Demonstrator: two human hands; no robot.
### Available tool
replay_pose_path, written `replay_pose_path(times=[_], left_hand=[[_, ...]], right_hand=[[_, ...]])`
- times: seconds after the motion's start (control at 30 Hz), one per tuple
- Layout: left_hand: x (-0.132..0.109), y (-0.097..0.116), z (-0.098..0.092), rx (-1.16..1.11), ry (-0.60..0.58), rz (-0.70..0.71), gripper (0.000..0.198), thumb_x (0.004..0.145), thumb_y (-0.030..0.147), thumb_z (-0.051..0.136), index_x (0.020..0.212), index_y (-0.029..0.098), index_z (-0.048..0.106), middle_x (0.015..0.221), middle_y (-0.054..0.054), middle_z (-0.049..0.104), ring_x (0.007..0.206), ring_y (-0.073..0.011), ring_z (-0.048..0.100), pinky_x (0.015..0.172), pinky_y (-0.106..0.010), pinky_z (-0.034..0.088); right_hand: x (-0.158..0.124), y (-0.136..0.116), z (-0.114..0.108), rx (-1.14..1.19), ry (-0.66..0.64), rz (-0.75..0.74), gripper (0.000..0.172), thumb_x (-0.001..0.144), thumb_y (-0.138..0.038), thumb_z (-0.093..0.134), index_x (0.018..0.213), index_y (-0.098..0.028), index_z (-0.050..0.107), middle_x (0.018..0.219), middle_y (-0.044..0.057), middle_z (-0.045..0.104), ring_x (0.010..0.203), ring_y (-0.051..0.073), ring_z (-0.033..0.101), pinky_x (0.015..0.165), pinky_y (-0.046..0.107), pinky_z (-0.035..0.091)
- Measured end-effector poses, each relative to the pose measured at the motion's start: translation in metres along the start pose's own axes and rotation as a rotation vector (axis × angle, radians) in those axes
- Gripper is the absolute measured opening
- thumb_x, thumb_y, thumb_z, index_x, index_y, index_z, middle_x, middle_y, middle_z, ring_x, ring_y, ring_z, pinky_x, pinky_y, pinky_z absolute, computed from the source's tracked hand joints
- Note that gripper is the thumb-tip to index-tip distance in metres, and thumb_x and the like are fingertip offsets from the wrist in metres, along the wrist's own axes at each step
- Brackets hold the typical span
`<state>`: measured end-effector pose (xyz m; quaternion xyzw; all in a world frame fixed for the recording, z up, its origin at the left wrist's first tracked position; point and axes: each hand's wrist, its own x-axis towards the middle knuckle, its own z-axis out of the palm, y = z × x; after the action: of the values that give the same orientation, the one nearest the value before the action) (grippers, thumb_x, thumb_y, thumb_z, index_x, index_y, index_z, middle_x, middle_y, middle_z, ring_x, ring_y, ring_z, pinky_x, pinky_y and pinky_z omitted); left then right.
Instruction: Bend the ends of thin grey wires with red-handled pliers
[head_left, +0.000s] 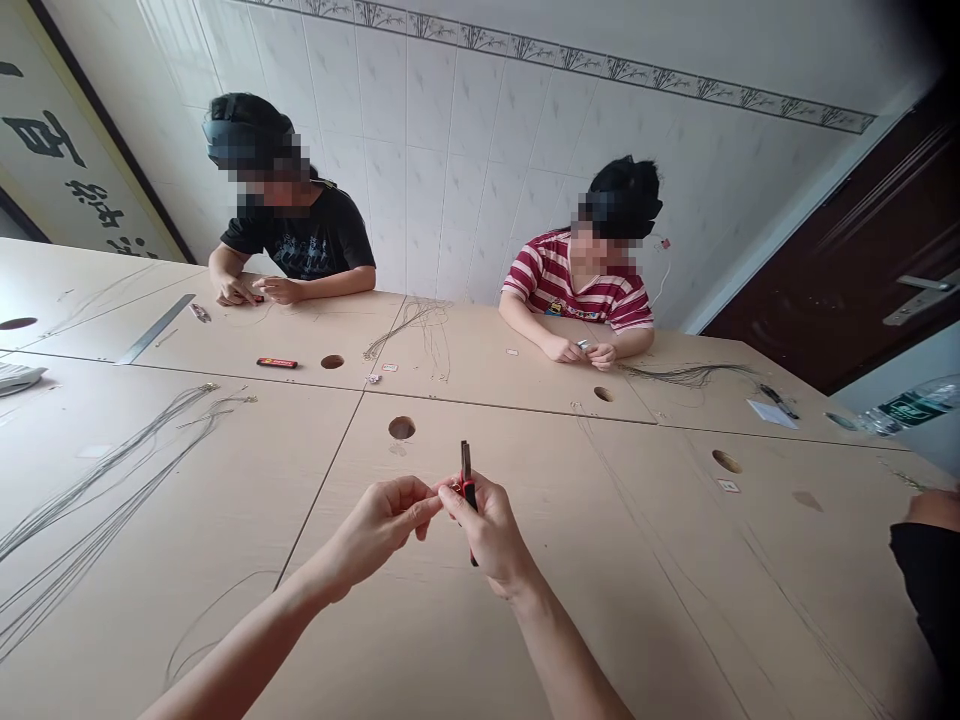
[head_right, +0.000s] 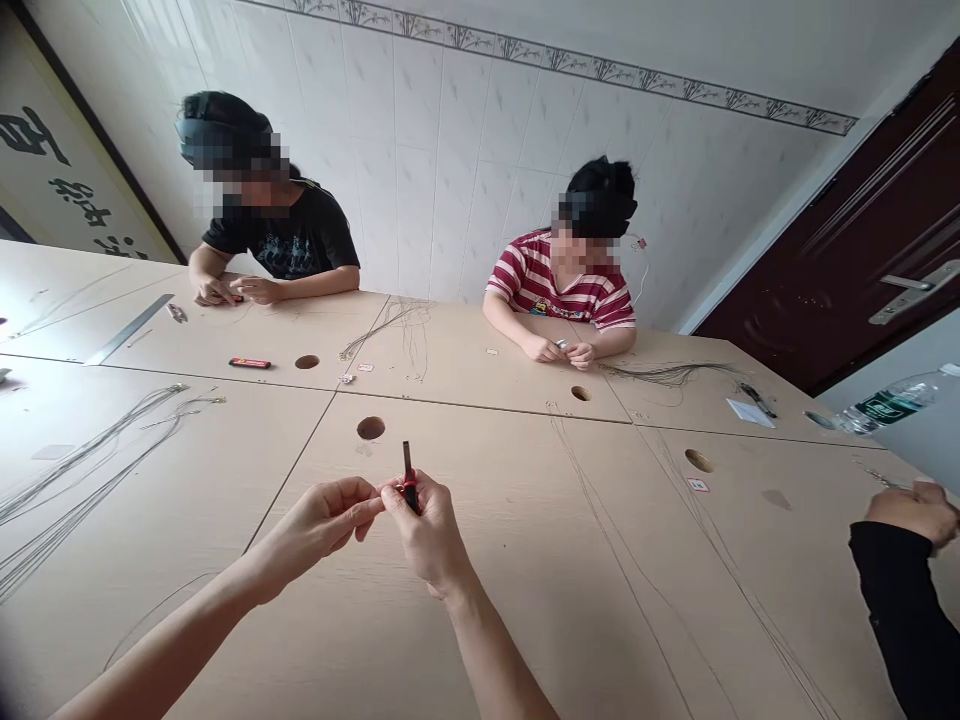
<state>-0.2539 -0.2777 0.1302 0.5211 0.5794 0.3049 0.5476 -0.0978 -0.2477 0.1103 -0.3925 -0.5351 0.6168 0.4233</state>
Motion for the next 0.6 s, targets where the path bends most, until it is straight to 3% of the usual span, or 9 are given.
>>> replay_pose_path(times=[0.2, 0.4, 0.6], left_hand=[[-0.001, 0.003, 0.001, -0.126, 0.040, 0.056, 0.038, 0.088, 0.054, 0.055, 0.077, 0.018, 0.054, 0.057, 0.008, 0.033, 0.053, -0.0088, 0.019, 0.050, -0.025, 0.015], [-0.002, 0.008, 0.002, -0.171, 0.090, 0.083, 0.035, 0.089, 0.052, 0.055, 0.079, 0.018, 0.057, 0.054, 0.008, 0.025, 0.052, -0.0091, 0.016, 0.050, -0.026, 0.013], [-0.001, 0.004, 0.009, -0.150, 0.104, 0.106, 0.038, 0.088, 0.055, 0.054, 0.079, 0.018, 0.057, 0.057, 0.006, 0.029, 0.055, -0.0103, 0.019, 0.051, -0.026, 0.015]], right_hand=[[-0.002, -0.002, -0.003, 0.070, 0.031, 0.055, 0.024, 0.081, -0.041, 0.065, 0.083, -0.018, 0.065, 0.066, -0.002, 0.046, 0.068, 0.013, 0.040, 0.068, 0.027, 0.036], [-0.010, 0.006, -0.002, 0.155, 0.147, 0.094, 0.026, 0.081, -0.042, 0.065, 0.074, -0.019, 0.058, 0.073, 0.000, 0.051, 0.068, 0.013, 0.041, 0.067, 0.026, 0.036], [-0.012, 0.004, 0.008, 0.150, 0.130, 0.044, 0.025, 0.082, -0.041, 0.063, 0.072, -0.019, 0.057, 0.064, -0.003, 0.043, 0.065, 0.013, 0.038, 0.065, 0.026, 0.034]])
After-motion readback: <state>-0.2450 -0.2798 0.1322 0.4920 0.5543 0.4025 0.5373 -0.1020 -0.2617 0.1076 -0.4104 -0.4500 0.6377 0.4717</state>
